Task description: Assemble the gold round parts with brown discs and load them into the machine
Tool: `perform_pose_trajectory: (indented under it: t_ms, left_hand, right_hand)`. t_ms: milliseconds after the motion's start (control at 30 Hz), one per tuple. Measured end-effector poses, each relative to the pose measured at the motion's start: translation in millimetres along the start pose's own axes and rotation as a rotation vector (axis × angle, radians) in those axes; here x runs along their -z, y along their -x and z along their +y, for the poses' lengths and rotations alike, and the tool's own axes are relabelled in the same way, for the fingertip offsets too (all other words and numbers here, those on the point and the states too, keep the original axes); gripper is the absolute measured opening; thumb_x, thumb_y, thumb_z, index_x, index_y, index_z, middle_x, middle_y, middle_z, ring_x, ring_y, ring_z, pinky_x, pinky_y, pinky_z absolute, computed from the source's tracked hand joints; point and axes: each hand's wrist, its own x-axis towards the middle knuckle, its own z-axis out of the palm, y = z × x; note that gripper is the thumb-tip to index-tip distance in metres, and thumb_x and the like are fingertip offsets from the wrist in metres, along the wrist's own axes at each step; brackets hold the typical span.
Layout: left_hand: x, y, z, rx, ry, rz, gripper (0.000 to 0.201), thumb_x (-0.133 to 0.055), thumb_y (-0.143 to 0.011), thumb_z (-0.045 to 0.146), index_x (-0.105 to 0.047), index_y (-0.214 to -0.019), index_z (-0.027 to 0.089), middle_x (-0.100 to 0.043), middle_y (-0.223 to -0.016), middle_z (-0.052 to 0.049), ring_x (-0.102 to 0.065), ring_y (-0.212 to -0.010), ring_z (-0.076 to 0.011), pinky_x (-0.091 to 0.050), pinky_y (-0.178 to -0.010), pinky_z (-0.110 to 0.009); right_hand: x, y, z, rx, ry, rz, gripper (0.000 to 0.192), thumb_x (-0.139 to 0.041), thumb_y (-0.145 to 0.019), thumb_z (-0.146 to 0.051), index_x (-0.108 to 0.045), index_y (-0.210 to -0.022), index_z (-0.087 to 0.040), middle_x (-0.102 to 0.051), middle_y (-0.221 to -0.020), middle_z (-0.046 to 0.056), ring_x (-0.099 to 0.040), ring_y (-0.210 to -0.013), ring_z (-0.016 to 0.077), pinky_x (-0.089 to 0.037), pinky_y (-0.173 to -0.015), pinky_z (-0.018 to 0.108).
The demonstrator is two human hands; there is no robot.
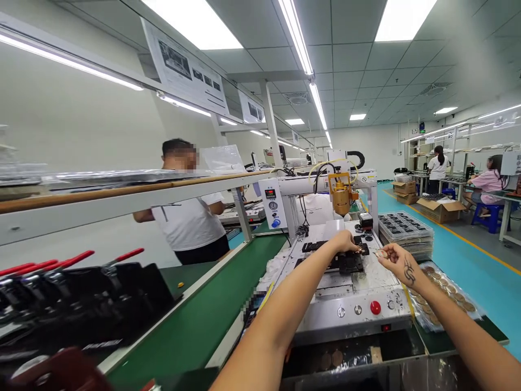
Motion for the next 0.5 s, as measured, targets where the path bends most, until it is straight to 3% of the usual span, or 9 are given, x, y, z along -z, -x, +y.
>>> perform_pose_trajectory:
  t_ms: [100, 200, 333, 500]
  left_hand:
    - [8.0, 3, -1, -0.019, 0.026, 0.009, 0.032, -0.071, -0.099, 0.045, -0.073, -0.1, 0.014, -0.075, -0.101, -0.004, -0.073, -0.092, -0.0219, -0.061, -0.087, -0.04]
    - [17.3, 6, -1, -0.038, 0.06, 0.038, 0.035, -0.073, -0.098, 0.048, -0.072, -0.09, 0.014, -0.075, -0.091, -0.002, -0.072, -0.087, -0.0209, -0.059, -0.085, -0.039]
    - [24.6, 8, -2, -0.051, 0.133, 0.084, 0.035, -0.076, -0.092, 0.049, -0.074, -0.087, 0.015, -0.075, -0.086, -0.001, -0.071, -0.085, -0.0214, -0.056, -0.084, -0.037]
    - [26.4, 10, -4, -0.058, 0.281, 0.128, 0.035, -0.087, -0.072, 0.051, -0.081, -0.076, 0.017, -0.07, -0.068, 0.0, -0.067, -0.08, -0.0228, -0.048, -0.075, -0.031]
  right_hand:
    - [-16, -21, -1, 0.024, -0.033, -0.017, 0.047, -0.081, -0.077, -0.059, -0.068, -0.098, -0.019, -0.069, -0.081, 0.003, -0.061, -0.07, 0.0191, -0.051, -0.066, 0.032]
    - [-15, -25, -10, 0.034, -0.057, -0.009, 0.05, -0.079, -0.08, -0.061, -0.067, -0.104, -0.019, -0.07, -0.084, 0.003, -0.062, -0.071, 0.0196, -0.052, -0.067, 0.032]
    - [8, -8, -22, 0.022, -0.049, 0.014, 0.05, -0.079, -0.082, -0.06, -0.068, -0.109, -0.019, -0.068, -0.084, 0.002, -0.06, -0.071, 0.0195, -0.05, -0.066, 0.032]
    - [38, 16, -35, -0.026, -0.011, 0.025, 0.048, -0.079, -0.083, -0.058, -0.068, -0.11, -0.02, -0.067, -0.086, 0.003, -0.061, -0.074, 0.0203, -0.052, -0.068, 0.033]
